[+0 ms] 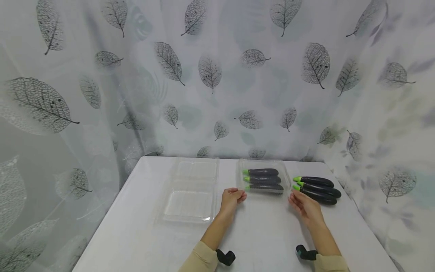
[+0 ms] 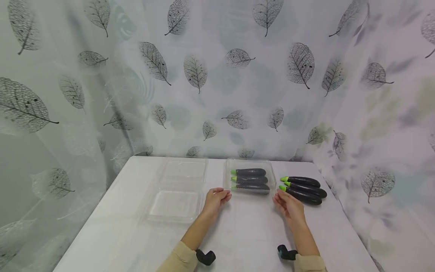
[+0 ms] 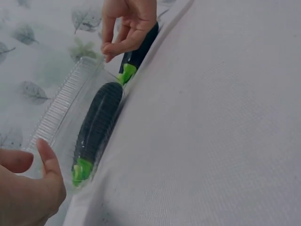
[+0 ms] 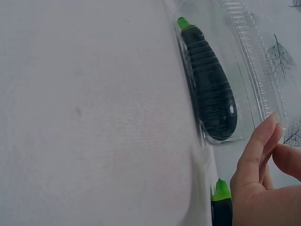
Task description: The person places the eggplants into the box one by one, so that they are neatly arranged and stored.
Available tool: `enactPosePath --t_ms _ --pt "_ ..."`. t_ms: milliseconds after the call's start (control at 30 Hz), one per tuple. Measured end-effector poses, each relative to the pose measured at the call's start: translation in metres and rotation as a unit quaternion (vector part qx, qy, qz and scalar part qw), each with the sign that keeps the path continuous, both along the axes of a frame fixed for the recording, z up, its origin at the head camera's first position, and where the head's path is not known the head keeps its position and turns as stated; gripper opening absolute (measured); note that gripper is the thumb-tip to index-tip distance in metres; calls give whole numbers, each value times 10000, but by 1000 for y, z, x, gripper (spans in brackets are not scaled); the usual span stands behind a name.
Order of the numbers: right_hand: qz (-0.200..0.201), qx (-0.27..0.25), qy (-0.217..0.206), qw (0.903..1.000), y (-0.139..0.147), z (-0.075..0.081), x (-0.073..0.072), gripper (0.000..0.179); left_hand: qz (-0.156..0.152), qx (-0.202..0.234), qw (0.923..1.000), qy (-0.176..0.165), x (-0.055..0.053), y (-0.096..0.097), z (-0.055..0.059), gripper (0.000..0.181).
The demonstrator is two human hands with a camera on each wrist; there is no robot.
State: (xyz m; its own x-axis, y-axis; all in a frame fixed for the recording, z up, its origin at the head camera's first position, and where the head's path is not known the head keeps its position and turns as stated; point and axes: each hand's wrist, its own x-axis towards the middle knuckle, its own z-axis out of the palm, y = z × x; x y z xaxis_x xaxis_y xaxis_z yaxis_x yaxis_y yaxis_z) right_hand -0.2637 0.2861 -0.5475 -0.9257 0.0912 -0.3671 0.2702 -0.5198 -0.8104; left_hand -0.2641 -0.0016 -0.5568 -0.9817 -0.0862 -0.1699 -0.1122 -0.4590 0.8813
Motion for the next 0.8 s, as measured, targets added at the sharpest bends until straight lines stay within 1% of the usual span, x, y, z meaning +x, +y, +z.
enactPosePath --t_ms 100,167,300,400,500,567,633,700,767,800 --pt "-74 -48 -30 10000 0 1 -2 27 -130 147 9998 -37 0 -1 2 42" --pt "-122 -95 -101 9998 0 2 -2 25 -242 154 9996 5 0 -3 2 45" --pt "-157 -114 -214 9996 -1 2 -3 21 -443 171 9989 -28 1 -6 0 50" --pt "-183 -41 -241 9995 -1 2 -2 19 -505 181 9985 -71 4 -8 0 51" --pt "-226 165 -165 9995 -1 2 -1 17 -522 176 9985 -72 9 -11 2 51" --pt "-240 450 -60 9987 0 2 0 13 -576 127 9983 -33 14 -13 4 49" --pt "-302 908 38 9954 0 1 1 16 -646 87 9979 31 19 -16 6 46" --pt "-366 1387 120 9896 2 1 2 29 -715 16 9974 128 24 -18 10 42" --pt "-458 1906 217 9803 3 0 2 42 -767 -67 9967 264 29 -22 16 38" --pt "-501 2181 301 9742 4 0 2 45 -779 -144 9962 349 31 -24 19 37"
